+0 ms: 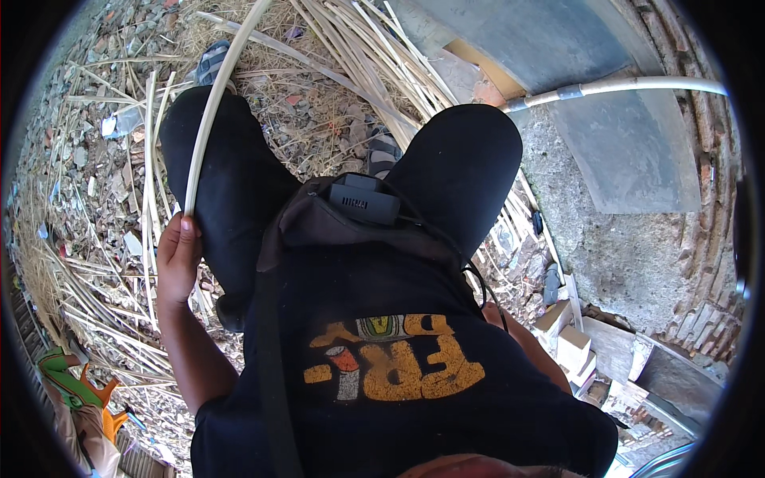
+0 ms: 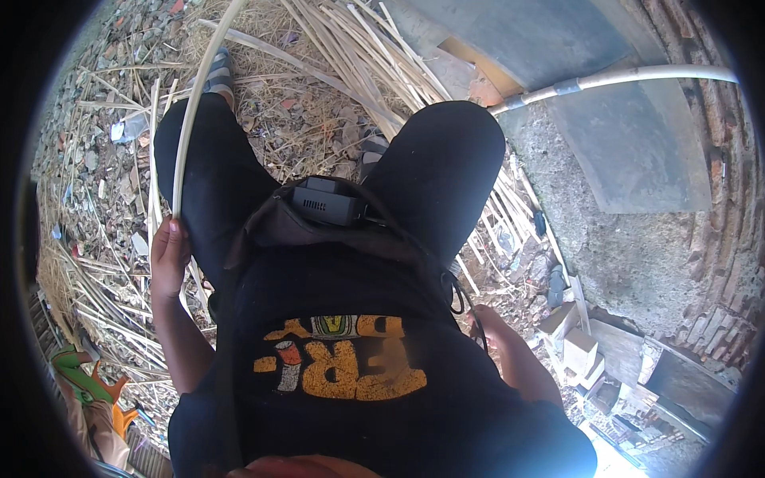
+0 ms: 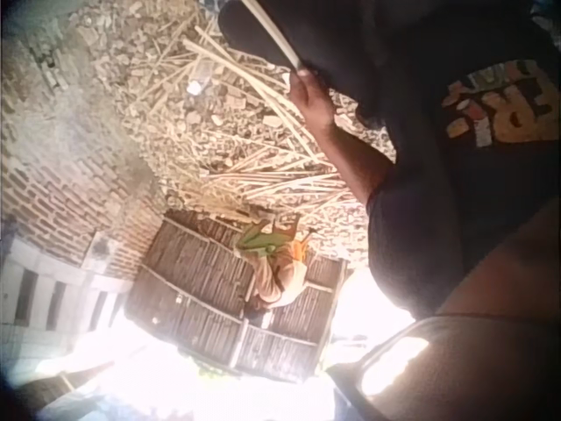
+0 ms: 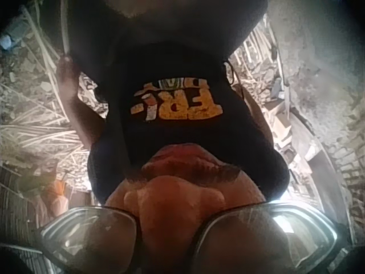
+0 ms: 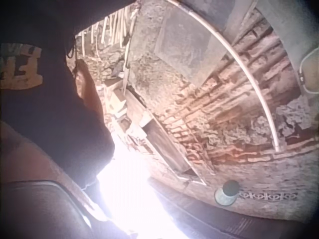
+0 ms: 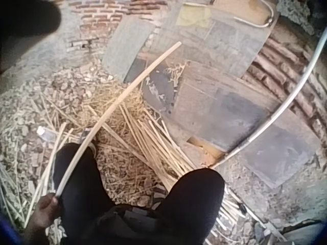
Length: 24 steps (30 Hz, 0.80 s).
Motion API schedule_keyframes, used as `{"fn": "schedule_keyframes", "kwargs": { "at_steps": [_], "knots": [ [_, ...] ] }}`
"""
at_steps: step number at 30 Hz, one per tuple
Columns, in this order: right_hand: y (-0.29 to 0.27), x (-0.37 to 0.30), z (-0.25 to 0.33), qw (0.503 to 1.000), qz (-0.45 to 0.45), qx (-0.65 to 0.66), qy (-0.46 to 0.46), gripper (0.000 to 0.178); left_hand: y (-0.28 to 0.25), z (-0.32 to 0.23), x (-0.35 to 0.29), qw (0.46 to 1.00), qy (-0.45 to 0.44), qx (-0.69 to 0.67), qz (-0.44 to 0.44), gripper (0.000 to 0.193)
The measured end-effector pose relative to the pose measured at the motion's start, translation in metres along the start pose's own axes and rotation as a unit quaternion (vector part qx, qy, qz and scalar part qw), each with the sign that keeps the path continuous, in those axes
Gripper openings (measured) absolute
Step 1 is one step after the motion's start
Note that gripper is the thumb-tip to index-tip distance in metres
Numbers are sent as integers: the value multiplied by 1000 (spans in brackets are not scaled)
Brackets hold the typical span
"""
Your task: The person shaves long bamboo strips with a knife while sitting in a workshop area.
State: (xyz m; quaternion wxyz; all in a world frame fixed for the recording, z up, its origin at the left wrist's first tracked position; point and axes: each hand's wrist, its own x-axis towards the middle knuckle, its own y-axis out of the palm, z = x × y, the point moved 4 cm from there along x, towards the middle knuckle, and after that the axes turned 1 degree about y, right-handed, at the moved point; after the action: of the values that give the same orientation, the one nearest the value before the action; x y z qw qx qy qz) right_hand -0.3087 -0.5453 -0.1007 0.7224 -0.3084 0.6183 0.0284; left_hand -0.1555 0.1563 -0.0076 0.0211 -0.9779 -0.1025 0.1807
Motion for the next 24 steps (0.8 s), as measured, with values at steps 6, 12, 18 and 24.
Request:
{"fn": "schedule_keyframes", "kwargs": {
  "at_steps": [6, 12, 18, 24],
  "knots": [
    [4, -33, 48, 994, -84, 68, -28, 13, -1, 1, 0, 1000, 4, -2, -2, 36],
    [0, -8, 20, 998, 61, 19, -29, 14, -2, 3, 3, 1000, 1, -5, 7, 36],
    [-5, -30, 56, 994, -23, 104, -37, 18, -1, 3, 1, 1000, 2, 0, 0, 36],
    [-15, -23, 54, 998, -22, 40, -49, 21, -1, 0, 1, 1000, 7, -2, -2, 36]
  ]
}}
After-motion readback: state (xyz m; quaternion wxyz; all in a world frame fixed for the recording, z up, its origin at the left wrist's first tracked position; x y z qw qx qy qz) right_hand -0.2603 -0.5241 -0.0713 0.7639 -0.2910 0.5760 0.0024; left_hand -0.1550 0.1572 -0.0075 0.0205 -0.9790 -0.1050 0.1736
